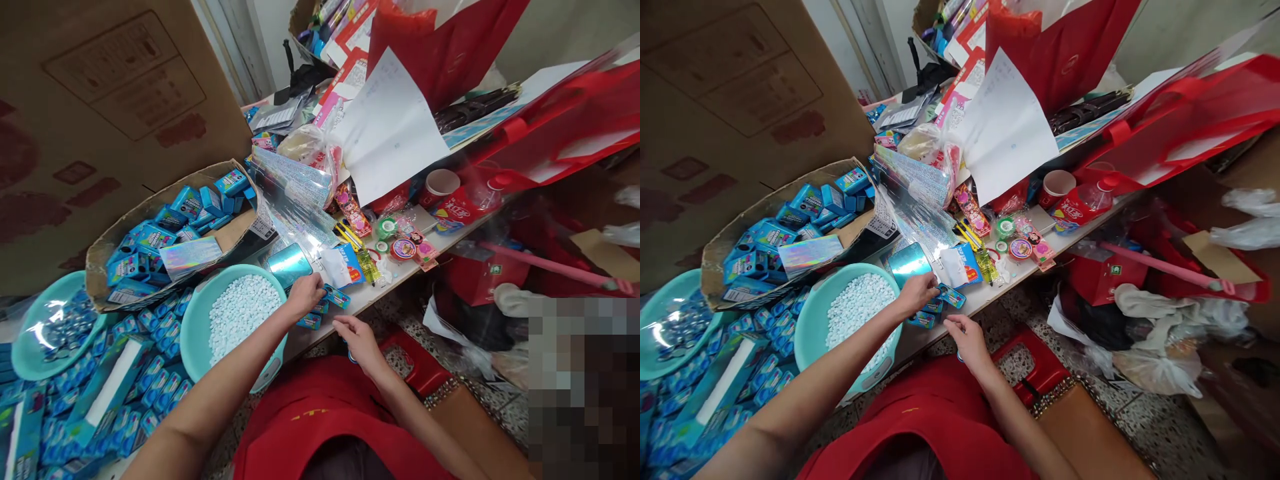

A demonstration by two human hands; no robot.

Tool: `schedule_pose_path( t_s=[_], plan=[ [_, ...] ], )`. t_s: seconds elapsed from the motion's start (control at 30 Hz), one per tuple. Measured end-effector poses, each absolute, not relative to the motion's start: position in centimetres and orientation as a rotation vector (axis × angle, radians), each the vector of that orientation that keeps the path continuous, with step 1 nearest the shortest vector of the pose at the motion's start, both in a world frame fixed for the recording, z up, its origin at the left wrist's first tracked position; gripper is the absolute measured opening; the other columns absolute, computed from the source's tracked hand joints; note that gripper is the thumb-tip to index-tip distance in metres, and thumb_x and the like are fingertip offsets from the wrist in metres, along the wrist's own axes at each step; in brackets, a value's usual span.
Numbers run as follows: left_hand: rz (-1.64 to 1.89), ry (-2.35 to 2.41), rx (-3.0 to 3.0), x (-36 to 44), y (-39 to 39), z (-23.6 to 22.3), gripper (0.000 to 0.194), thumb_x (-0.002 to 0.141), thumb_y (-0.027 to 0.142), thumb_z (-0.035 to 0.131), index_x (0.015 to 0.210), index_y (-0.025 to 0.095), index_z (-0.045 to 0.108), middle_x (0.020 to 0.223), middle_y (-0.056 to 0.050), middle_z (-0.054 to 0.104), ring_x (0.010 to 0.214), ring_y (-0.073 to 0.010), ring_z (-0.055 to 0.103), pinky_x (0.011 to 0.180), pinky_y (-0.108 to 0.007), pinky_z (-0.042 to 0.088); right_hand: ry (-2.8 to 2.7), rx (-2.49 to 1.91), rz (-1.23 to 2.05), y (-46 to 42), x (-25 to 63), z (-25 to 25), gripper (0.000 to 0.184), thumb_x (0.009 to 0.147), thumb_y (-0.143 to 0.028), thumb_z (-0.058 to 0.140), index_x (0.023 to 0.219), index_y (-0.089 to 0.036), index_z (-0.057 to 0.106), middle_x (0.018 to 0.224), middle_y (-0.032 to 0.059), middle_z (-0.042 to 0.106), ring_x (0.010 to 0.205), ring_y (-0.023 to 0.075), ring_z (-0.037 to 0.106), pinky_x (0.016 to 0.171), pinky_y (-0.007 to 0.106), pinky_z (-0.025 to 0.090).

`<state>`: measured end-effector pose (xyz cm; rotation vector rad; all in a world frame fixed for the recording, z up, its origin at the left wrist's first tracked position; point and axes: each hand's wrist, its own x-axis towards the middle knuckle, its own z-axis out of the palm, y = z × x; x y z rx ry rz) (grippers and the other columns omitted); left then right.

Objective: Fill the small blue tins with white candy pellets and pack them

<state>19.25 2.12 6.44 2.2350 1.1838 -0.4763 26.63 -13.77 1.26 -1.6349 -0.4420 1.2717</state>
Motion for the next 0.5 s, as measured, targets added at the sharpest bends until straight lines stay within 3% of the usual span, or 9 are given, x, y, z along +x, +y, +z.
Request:
schedule_pose_path(
  t_s=[0.17,0.37,0.5],
  plan=[
    [-0.666,1.216,2.288,22.1,2.9,5.6,0.040,0.073,0.020,0.060,0.111,0.014,0.051,0.102,-0.016,0.065,0.098,-0.0287,0.061,0.076,-0.035,0.045,-0.528,-1.708,1.233,-14.0,25.8,-0.8,0.021,0.068,-0.036,0.065,0.079,-0.018,0.069,0.057,-0.0012,0.056,0.057,0.0150,0.050,0.057,0.027,0.038],
    [-0.761,1.211,2.318,23.3,2.6,5.4,0.035,0.074,0.016,0.058,0.109,0.013,0.053,0.108,-0.018,0.063,0.103,-0.0297,0.059,0.078,-0.035,0.044,-0.718,-1.738,1.130,-13.7,23.4,-1.4,0.032,0.065,-0.024,0.068,0.097,-0.022,0.066,0.061,-0.0021,0.056,0.062,0.0175,0.052,0.067,0.029,0.041],
    [-0.722,1.173,2.317,22.5,3.1,5.1,0.037,0.073,0.024,0.062,0.108,0.017,0.053,0.108,-0.013,0.063,0.102,-0.0279,0.059,0.075,-0.033,0.044,-0.818,-1.773,1.053,-13.0,22.1,-1.7,0.034,0.066,-0.020,0.065,0.100,-0.022,0.064,0.068,-0.0001,0.057,0.066,0.0184,0.052,0.069,0.030,0.042]
  ],
)
